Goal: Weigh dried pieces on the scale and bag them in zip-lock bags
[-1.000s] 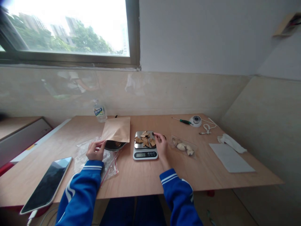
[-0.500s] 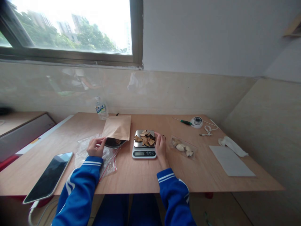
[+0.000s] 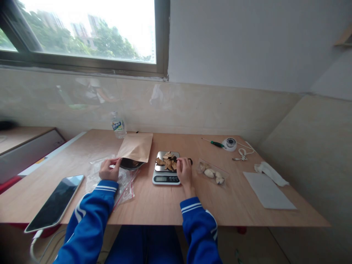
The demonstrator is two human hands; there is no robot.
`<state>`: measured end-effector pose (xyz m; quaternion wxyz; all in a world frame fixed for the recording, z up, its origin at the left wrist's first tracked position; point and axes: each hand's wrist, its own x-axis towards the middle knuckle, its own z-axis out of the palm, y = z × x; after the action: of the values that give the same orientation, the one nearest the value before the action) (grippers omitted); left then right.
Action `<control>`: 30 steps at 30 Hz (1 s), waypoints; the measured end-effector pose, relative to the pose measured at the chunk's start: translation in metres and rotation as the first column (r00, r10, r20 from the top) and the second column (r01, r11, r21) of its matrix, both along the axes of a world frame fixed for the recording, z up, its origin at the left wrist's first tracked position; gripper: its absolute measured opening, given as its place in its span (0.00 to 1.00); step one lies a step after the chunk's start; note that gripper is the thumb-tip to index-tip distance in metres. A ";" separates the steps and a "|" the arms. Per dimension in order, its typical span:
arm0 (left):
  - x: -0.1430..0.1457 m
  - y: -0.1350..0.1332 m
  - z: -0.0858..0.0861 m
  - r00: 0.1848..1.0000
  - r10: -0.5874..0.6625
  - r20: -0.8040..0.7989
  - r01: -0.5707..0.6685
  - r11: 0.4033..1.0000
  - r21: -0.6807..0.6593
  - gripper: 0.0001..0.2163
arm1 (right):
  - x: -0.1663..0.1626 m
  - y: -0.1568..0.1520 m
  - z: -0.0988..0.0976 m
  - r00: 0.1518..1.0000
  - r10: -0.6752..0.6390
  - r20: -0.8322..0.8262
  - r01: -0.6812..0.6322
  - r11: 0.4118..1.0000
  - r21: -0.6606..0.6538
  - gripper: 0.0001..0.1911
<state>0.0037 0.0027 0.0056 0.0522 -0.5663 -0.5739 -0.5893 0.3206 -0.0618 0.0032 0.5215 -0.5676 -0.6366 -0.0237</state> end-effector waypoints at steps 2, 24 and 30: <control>-0.001 0.002 -0.001 1.000 0.028 -0.007 -0.028 1.000 0.000 0.12 | 0.000 0.000 -0.001 0.999 0.000 0.035 0.000 1.000 0.010 0.10; -0.007 0.010 -0.006 0.994 0.096 0.052 -0.087 0.984 -0.158 0.13 | -0.002 -0.005 -0.001 0.995 -0.031 0.092 0.032 0.999 -0.007 0.09; -0.007 0.012 -0.006 0.993 0.095 0.064 -0.084 0.986 -0.147 0.13 | -0.001 -0.010 -0.005 0.991 -0.096 0.097 0.097 0.995 -0.008 0.10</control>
<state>-0.0038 0.0143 -0.0005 0.0172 -0.5208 -0.6413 -0.5632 0.3198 -0.0720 -0.0019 0.4848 -0.5993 -0.6329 -0.0720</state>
